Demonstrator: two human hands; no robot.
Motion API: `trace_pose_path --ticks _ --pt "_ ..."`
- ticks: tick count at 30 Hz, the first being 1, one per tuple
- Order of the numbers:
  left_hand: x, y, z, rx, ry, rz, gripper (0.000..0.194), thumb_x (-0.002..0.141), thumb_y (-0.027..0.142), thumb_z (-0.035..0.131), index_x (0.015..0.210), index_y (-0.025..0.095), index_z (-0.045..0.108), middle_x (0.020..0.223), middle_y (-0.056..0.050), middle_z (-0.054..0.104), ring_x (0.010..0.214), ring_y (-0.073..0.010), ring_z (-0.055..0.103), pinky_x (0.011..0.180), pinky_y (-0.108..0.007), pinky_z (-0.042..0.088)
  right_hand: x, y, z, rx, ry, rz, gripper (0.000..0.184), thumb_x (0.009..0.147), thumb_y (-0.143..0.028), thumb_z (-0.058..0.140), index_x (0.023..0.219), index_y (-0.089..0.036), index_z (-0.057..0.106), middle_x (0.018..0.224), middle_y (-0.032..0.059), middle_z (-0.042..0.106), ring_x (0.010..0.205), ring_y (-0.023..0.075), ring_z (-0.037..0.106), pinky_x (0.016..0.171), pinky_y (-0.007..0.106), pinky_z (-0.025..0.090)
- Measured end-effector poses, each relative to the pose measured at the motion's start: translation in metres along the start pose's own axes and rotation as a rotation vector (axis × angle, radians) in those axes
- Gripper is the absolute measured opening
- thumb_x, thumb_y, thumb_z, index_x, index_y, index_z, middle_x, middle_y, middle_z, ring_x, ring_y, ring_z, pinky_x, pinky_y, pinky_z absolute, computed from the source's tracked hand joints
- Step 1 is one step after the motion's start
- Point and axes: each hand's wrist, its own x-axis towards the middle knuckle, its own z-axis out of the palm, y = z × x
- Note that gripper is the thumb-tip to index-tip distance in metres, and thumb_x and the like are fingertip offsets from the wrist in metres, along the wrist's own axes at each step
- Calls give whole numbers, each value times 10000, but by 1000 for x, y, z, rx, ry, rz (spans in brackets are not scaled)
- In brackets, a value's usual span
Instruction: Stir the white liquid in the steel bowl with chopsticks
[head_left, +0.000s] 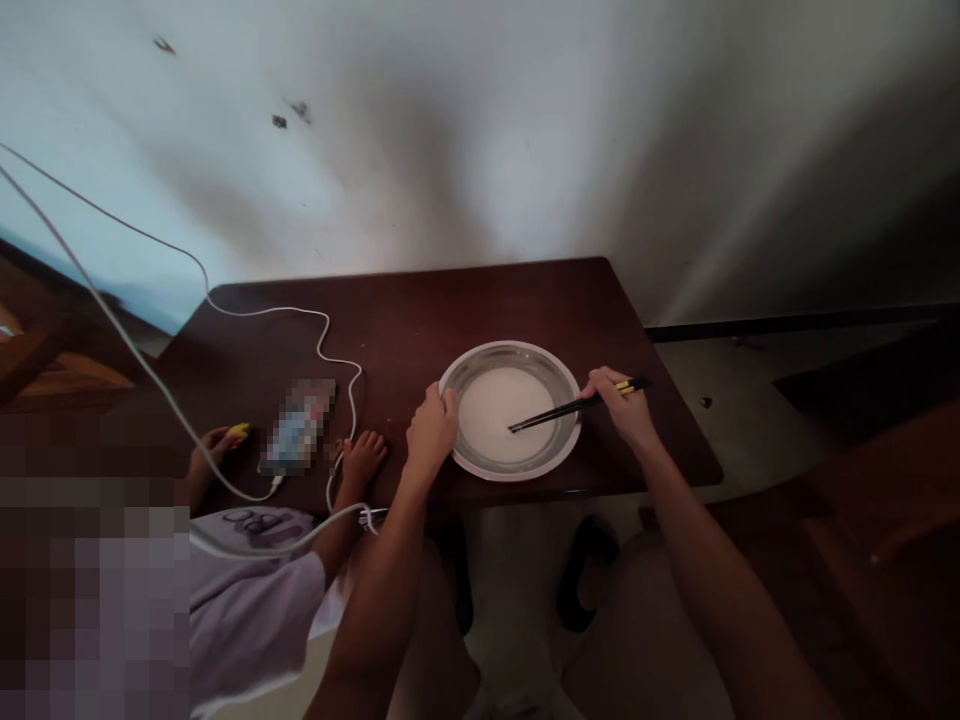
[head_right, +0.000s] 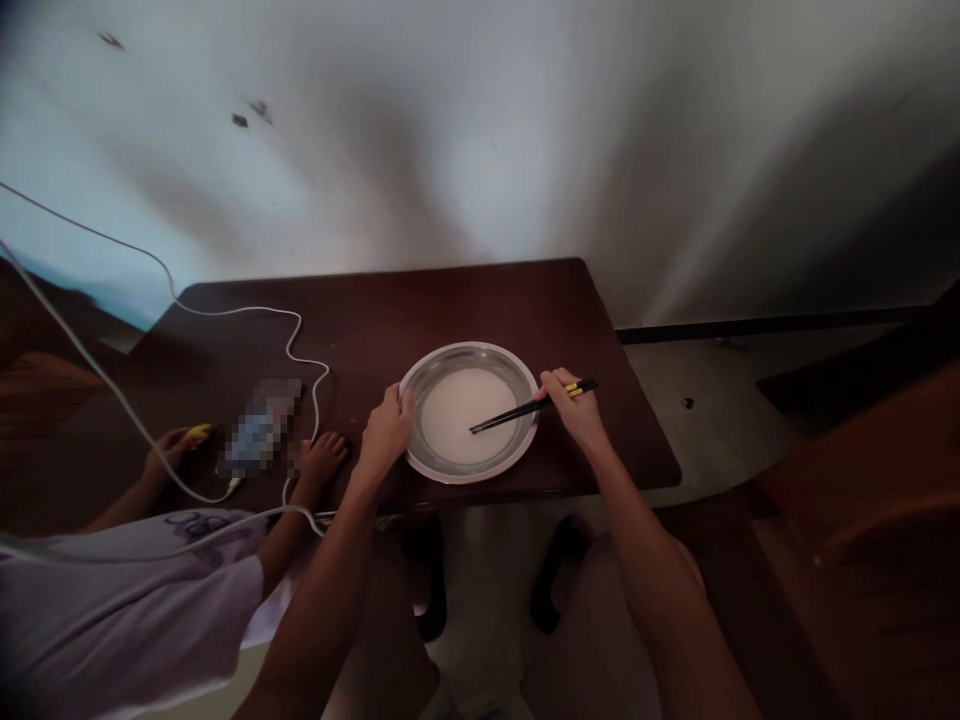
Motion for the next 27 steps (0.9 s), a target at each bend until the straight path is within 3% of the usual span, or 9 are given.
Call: trace_pose_path --ticks 3,9,15,17,21,24,27 --pt "0 0 0 -5 1 -1 460 887 423 254 1243 195 432 1059 -185 624 987 -351 582 784 -447 426 -1 -1 3 -39 -104 -39 269 849 -330 492 654 -226 646 704 12 634 741 168 569 720 309 423" --pt "-2 3 -3 15 -13 -16 466 891 419 253 1253 186 430 1073 -192 619 990 -339 582 788 -431 425 4 5 -5 -30 128 20 365 859 -373 463 565 -217 611 588 6 578 627 157 538 678 308 416" --pt "-2 3 -2 18 -9 -17 459 893 419 251 1254 197 427 1080 -186 619 987 -336 584 781 -428 427 -2 3 3 -32 -103 -26 259 844 -343 497 660 -233 640 711 14 643 745 176 577 728 322 436" --pt "-2 3 -2 22 -5 -21 458 893 422 253 1254 200 426 1085 -186 617 982 -330 587 777 -422 429 0 4 2 -68 -44 -50 241 837 -350 507 677 -237 649 716 15 646 768 182 572 742 331 432" --pt "-1 3 -1 22 -5 -11 455 892 416 253 1252 197 426 1072 -184 621 981 -334 587 776 -427 430 4 8 -8 -26 131 15 359 855 -384 468 570 -216 607 594 7 582 630 157 535 676 314 422" --pt "-2 3 -1 21 -2 -11 456 891 416 256 1249 193 428 1064 -181 624 985 -340 584 780 -433 428 1 6 -5 8 15 26 358 857 -372 468 568 -213 608 602 7 591 622 154 543 664 309 426" --pt "-1 2 0 22 3 -10 453 892 422 258 1247 200 430 1075 -179 620 988 -331 584 782 -422 429 -2 2 2 -36 -104 -47 254 843 -331 500 660 -233 648 717 12 656 746 174 579 733 327 435"
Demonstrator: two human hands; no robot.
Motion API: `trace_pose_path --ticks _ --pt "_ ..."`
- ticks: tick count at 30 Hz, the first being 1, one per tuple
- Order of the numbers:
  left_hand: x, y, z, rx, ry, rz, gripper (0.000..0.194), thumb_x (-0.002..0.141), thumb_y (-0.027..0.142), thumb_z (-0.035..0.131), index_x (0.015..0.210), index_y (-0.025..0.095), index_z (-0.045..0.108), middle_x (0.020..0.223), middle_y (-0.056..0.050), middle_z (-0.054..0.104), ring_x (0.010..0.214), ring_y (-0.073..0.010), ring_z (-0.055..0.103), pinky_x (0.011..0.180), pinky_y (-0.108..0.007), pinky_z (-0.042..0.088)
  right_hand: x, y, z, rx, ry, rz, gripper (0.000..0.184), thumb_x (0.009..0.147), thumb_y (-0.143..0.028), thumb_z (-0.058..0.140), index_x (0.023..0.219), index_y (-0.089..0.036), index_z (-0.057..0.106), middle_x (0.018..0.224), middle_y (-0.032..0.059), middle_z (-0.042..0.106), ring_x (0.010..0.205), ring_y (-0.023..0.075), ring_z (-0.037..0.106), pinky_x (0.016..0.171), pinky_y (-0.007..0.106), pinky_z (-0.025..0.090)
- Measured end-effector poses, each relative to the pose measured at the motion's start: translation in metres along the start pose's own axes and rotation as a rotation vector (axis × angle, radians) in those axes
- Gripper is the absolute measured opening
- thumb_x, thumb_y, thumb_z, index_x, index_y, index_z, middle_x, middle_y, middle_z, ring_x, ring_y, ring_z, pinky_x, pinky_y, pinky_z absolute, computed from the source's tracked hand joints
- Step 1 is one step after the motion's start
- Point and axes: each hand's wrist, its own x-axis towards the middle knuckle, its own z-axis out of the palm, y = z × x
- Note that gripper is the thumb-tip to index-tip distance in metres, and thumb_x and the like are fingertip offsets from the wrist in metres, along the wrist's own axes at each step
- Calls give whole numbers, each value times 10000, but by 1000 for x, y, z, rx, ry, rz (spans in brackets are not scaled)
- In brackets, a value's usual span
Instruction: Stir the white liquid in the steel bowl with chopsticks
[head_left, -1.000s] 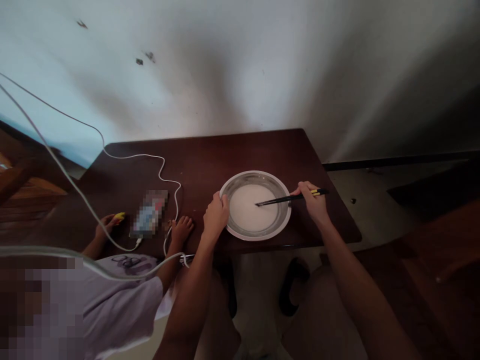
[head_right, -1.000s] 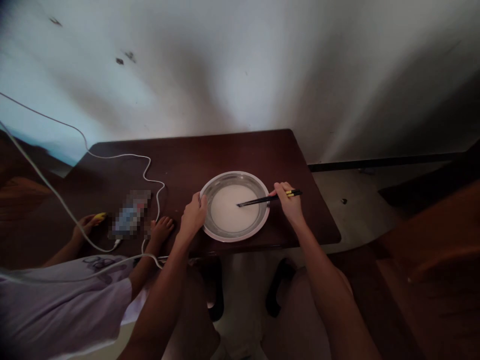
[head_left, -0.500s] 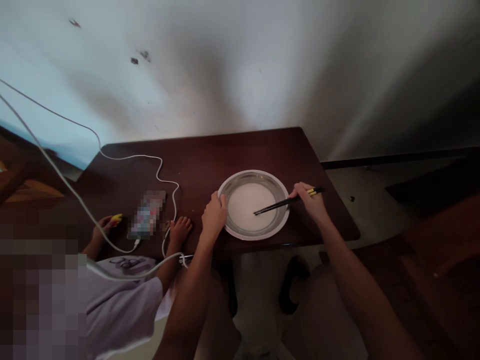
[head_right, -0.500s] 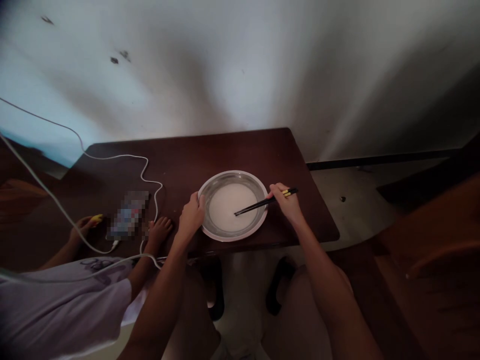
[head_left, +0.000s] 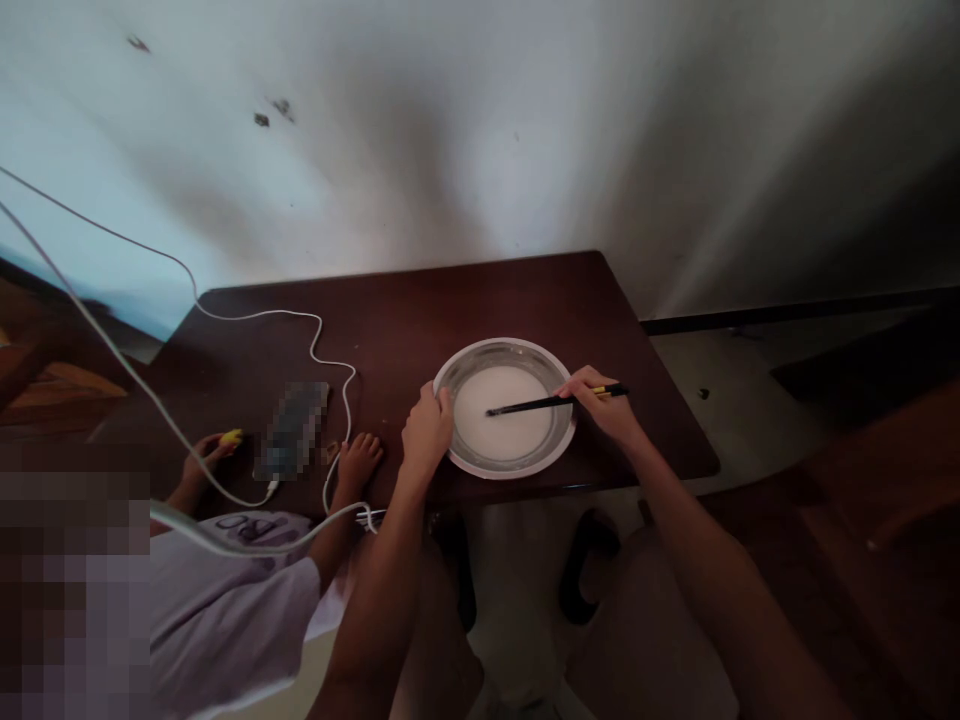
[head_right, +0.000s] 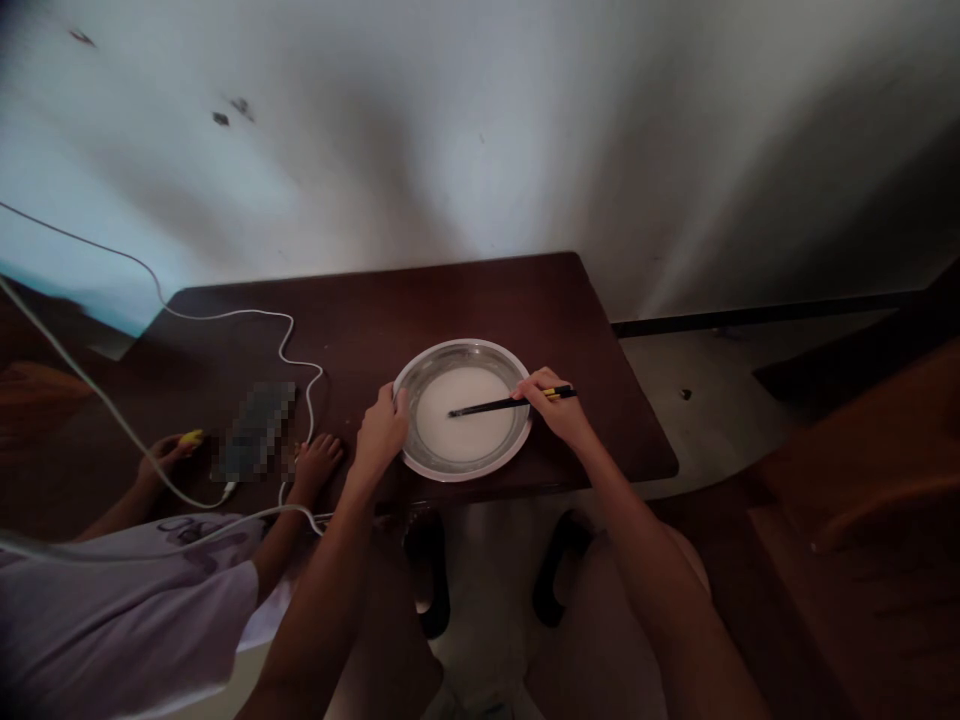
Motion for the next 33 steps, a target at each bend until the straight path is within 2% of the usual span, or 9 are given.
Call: trace_pose_path --ticks 3,5,7,10,13,19,25,30,33 --pt "0 -1 1 -1 7 -2 458 891 426 262 1253 201 430 1084 -177 618 985 -322 586 785 -415 429 1 0 -2 -56 95 -27 239 836 -331 511 666 -239 651 719 10 659 762 177 574 740 330 429" --pt "1 -2 1 -9 8 -3 462 892 425 262 1257 201 433 1089 -175 617 983 -320 586 789 -414 428 2 3 -8 -42 201 24 304 848 -362 486 622 -224 635 657 11 629 692 166 562 702 320 427" --pt "1 -2 0 -26 8 -4 458 895 421 246 1249 212 450 1093 -170 619 983 -320 585 790 -416 426 2 4 -12 8 234 83 361 858 -389 463 582 -213 615 598 9 596 622 154 547 664 309 426" --pt "4 -4 -2 -61 19 -6 446 902 405 209 1196 242 502 1084 -150 628 998 -320 578 792 -421 421 -1 2 -9 51 117 97 350 854 -393 469 588 -216 613 602 6 606 624 157 558 664 306 433" --pt "8 -7 -2 -83 37 3 427 900 392 208 1120 247 544 1069 -136 637 1023 -307 567 807 -405 416 -3 -1 -3 6 10 28 271 843 -361 495 653 -230 637 707 10 651 737 175 578 724 320 435" --pt "15 -14 1 -104 46 48 376 893 376 228 948 232 572 999 -115 654 978 -261 586 813 -358 414 1 1 -16 5 180 58 355 862 -383 461 591 -220 623 616 7 598 637 156 542 682 314 414" --pt "18 -16 0 -95 61 78 336 894 363 239 894 231 549 953 -105 656 964 -242 588 795 -328 412 -3 -2 -10 -9 -18 -8 247 847 -341 499 681 -235 649 736 14 656 769 177 575 743 326 429" --pt "19 -16 0 -79 60 91 321 896 359 244 897 230 537 940 -100 654 946 -242 591 768 -314 405 -2 -1 -17 -20 133 47 316 855 -374 480 630 -220 639 651 7 616 693 164 560 716 317 423" --pt "19 -16 -1 -66 54 99 319 899 361 238 903 232 530 931 -99 654 928 -246 593 753 -313 397 -2 -2 -17 18 77 79 342 859 -375 472 602 -214 630 630 5 608 652 156 557 685 307 423"
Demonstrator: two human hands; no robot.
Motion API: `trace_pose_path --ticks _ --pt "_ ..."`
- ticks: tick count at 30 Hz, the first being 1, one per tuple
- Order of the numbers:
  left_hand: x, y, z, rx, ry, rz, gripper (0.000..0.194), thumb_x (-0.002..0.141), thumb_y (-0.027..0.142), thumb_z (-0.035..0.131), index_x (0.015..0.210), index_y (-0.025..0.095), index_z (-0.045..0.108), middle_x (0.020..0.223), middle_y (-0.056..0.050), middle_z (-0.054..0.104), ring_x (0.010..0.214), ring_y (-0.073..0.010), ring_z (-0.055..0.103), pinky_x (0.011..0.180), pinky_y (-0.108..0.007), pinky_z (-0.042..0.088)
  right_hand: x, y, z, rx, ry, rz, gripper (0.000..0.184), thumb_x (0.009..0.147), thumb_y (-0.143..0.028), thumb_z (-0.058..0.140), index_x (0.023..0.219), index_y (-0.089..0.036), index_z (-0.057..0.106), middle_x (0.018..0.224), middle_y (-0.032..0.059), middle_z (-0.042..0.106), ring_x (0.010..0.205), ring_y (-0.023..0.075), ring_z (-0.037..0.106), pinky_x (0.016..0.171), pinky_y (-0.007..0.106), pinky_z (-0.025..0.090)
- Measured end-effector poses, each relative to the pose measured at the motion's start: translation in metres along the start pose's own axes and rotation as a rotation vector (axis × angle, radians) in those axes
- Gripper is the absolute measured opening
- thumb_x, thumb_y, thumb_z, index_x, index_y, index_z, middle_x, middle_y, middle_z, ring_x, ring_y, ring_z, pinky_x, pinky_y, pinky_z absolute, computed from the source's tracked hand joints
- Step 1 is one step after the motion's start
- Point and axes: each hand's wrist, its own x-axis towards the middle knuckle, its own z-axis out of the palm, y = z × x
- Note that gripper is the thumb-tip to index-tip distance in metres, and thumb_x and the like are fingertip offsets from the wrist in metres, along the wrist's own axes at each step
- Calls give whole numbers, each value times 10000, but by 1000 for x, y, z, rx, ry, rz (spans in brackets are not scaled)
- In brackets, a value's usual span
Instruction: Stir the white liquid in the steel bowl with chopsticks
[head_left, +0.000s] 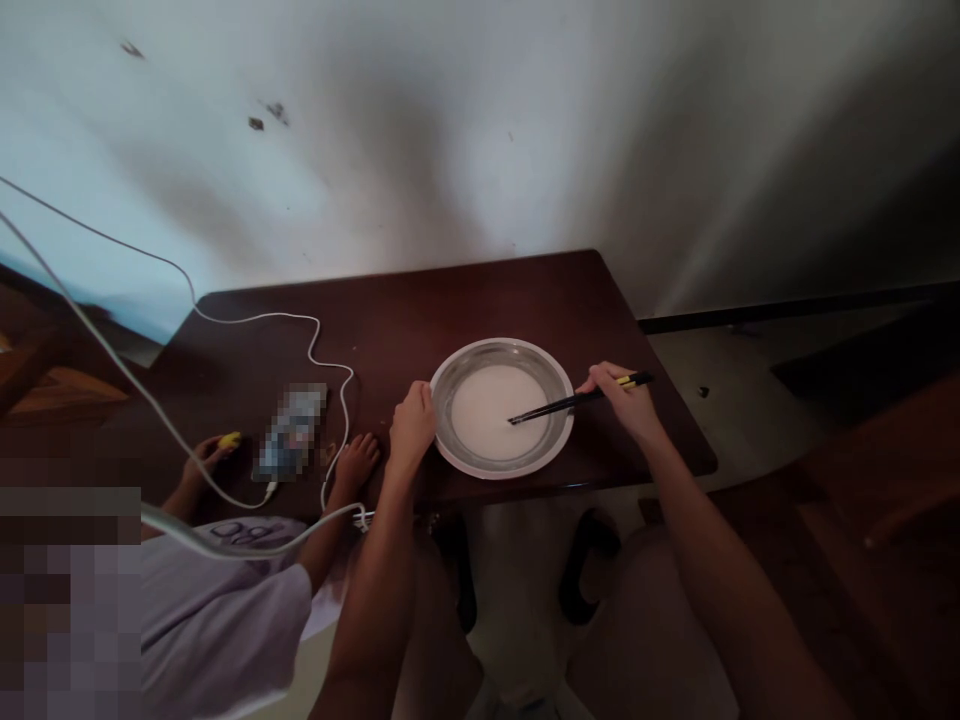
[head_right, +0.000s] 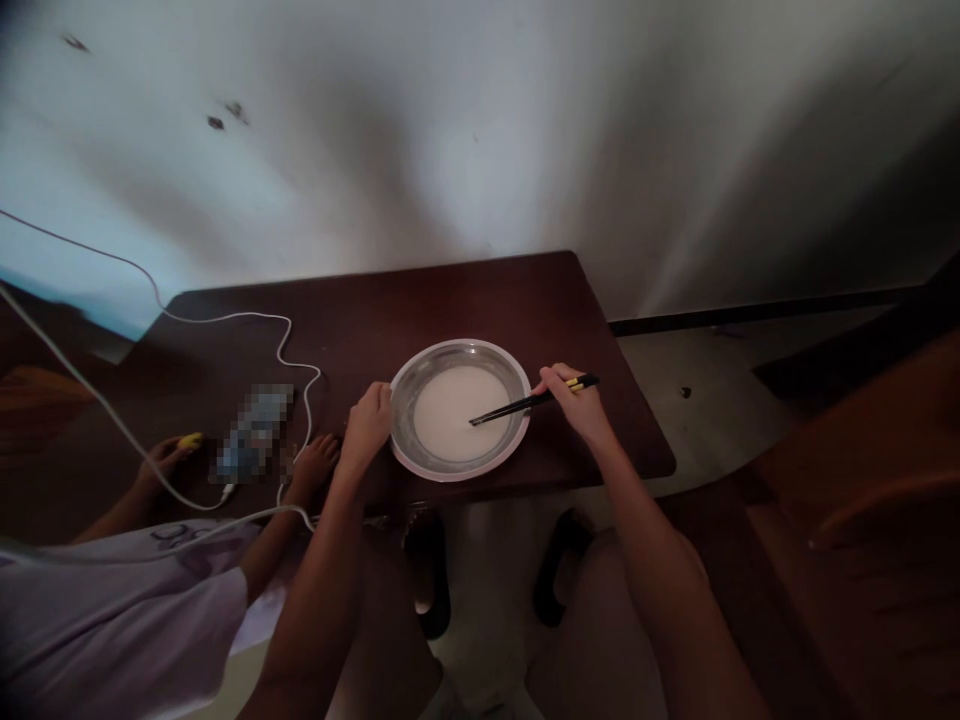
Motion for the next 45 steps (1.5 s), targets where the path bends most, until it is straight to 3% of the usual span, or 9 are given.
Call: trace_pose_path --ticks 4,8,10,16,21,27,33,39,45 --pt "0 -1 -2 26 -6 -6 329 902 373 226 914 234 524 929 -100 651 911 -246 591 735 -309 387 -2 -1 8 -32 -116 -81 239 844 -328 506 682 -234 653 741 15 661 774 180 577 740 325 431" --pt "1 -4 -2 51 -34 -12 341 902 379 225 901 231 532 927 -100 649 901 -243 588 720 -303 381 2 1 4 -51 58 -65 269 845 -347 501 651 -228 645 674 10 628 715 173 562 721 324 420" --pt "1 -4 -2 56 -45 -20 348 901 383 225 891 229 537 925 -103 649 901 -249 588 712 -306 379 3 2 2 -22 73 -26 331 857 -363 475 603 -215 625 628 8 606 658 162 550 696 317 415" --pt "-1 -3 -2 77 -43 -48 374 907 396 209 948 228 540 939 -114 649 899 -259 590 691 -309 376 -2 0 9 -25 -128 -88 236 845 -321 502 688 -232 655 752 12 661 781 179 580 749 325 422" --pt "-2 -2 -2 95 -46 -55 384 911 404 197 974 234 536 941 -119 650 888 -263 595 685 -317 379 1 2 1 -25 44 -27 324 859 -353 474 610 -223 636 648 11 615 680 169 549 725 332 410" --pt "-3 -1 -4 106 -53 -62 391 911 405 188 979 234 533 946 -124 649 881 -273 596 678 -325 381 -2 -1 8 -37 -143 -95 241 850 -312 498 683 -232 652 749 17 661 792 185 574 767 339 425" --pt "-4 1 -3 106 -52 -69 389 913 398 192 995 233 535 947 -126 647 889 -266 595 687 -321 385 0 0 0 -47 68 -29 317 863 -337 468 623 -221 639 662 10 617 680 163 547 713 317 412" --pt "-4 1 -3 121 -44 -74 388 917 392 197 1011 229 536 944 -126 648 886 -254 595 690 -311 385 -4 -5 6 -40 -176 -75 234 842 -309 500 681 -231 651 751 14 661 789 182 582 762 327 429" --pt "-4 3 -4 131 -53 -67 385 917 390 197 999 233 538 940 -129 649 891 -267 597 684 -317 386 -1 -3 -2 -44 52 -18 337 862 -343 464 597 -221 633 635 9 606 663 163 541 706 322 411"
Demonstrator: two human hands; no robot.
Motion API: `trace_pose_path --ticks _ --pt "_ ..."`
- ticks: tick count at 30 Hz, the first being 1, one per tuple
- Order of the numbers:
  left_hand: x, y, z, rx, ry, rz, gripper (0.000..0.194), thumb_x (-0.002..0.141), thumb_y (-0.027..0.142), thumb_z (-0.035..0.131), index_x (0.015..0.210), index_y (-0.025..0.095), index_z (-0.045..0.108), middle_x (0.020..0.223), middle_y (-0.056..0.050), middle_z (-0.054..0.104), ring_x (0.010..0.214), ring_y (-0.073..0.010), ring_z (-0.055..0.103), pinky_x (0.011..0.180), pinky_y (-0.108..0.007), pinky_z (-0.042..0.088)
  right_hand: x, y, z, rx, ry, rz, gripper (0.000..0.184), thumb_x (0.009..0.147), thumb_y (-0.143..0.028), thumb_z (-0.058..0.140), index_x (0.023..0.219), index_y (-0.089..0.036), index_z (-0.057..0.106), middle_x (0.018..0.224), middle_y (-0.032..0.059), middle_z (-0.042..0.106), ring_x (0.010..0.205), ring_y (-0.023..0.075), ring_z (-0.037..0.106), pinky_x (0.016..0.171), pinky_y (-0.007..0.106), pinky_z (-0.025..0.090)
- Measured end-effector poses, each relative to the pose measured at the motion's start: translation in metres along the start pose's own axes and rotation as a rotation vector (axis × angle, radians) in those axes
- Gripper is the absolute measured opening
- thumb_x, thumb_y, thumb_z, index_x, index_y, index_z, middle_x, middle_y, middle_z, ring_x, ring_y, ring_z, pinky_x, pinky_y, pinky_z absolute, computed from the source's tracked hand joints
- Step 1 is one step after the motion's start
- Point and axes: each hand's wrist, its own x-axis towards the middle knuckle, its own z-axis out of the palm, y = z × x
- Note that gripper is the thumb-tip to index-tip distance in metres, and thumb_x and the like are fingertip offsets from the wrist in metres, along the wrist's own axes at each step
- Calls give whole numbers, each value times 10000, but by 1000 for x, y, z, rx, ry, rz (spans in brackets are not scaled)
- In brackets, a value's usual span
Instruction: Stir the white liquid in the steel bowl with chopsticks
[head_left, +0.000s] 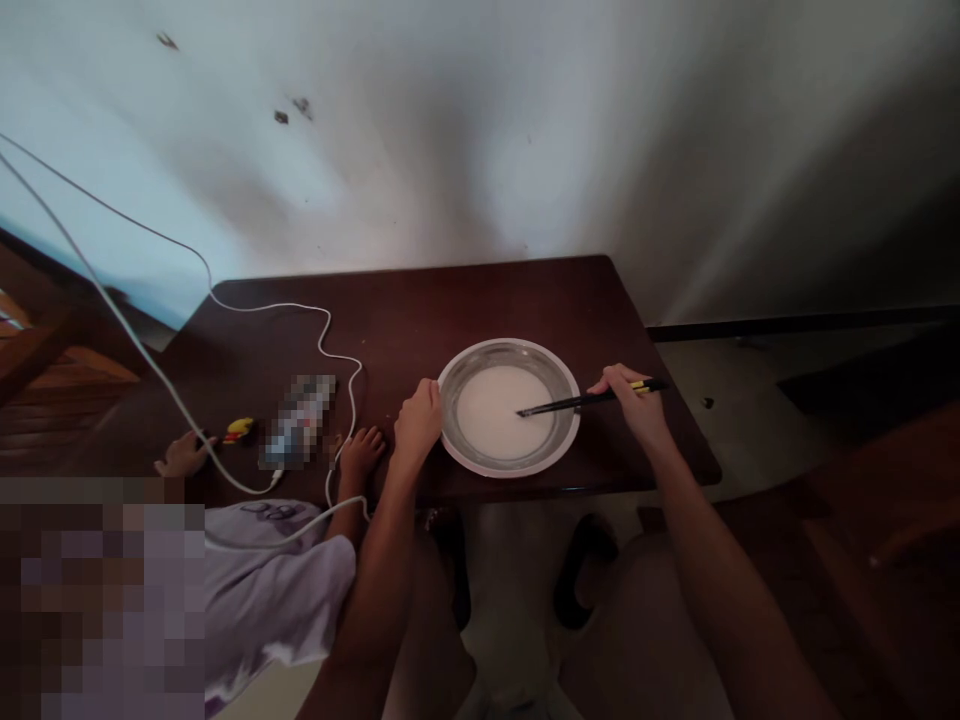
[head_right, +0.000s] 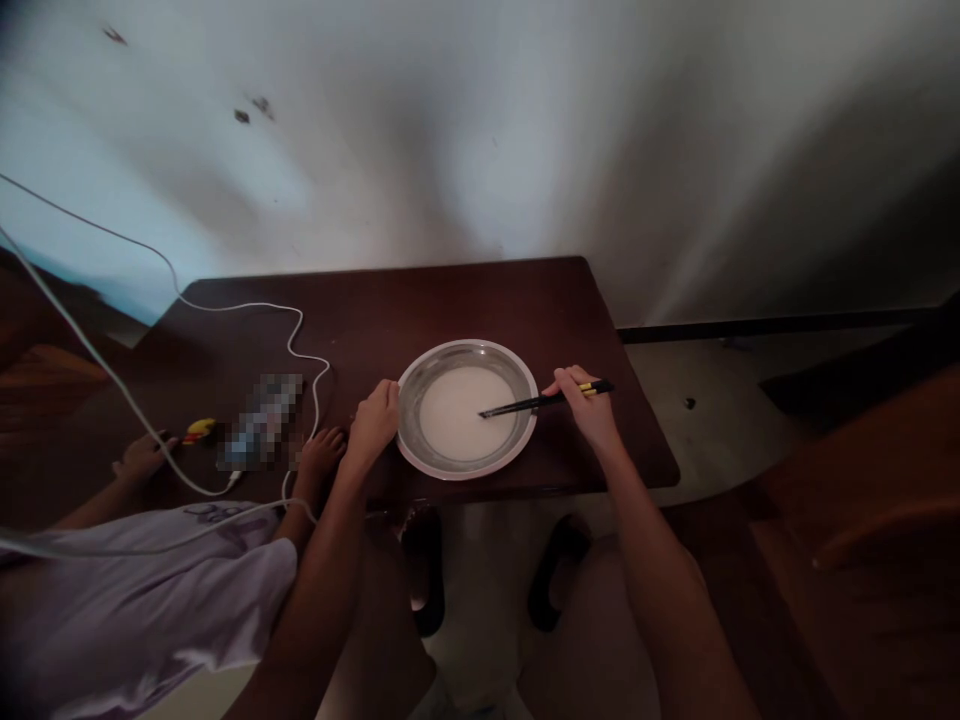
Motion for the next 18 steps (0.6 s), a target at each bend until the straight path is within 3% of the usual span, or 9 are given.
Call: trace_pose_path --ticks 4,6,10,12,16,18 --pt "0 0 -1 -7 3 5 391 919 392 192 998 232 539 953 -138 650 898 -277 597 687 -326 384 -2 -2 8 22 -190 -36 275 844 -325 496 638 -226 647 694 15 631 727 173 568 712 321 431" --pt "-1 0 -1 -6 7 1 392 919 395 191 1005 233 537 953 -137 650 893 -272 598 690 -323 384 -2 -2 12 -6 -219 -83 214 832 -309 517 693 -237 663 751 19 660 802 186 574 747 333 435" --pt "0 -1 0 -2 4 -3 391 918 401 188 1006 237 531 948 -132 650 880 -270 603 685 -324 386 1 -1 6 -32 -6 -54 283 846 -340 491 640 -229 650 688 18 638 731 178 557 739 338 421" --pt "0 -1 0 1 5 -2 387 917 402 188 1001 238 528 943 -130 649 882 -275 604 682 -328 388 1 0 2 -1 33 -8 353 862 -357 461 584 -218 628 631 17 610 660 165 541 711 330 418" --pt "1 -1 1 -6 15 13 382 918 387 187 989 229 527 944 -135 649 913 -278 601 695 -326 388 -2 -2 7 29 -204 -40 269 849 -321 491 657 -223 652 701 17 640 734 173 573 716 320 434" --pt "1 0 0 -7 14 13 378 918 378 188 987 224 527 952 -140 648 918 -279 599 697 -324 386 -2 -2 10 -6 -231 -98 199 832 -295 522 707 -233 665 766 18 667 810 182 575 752 323 434"
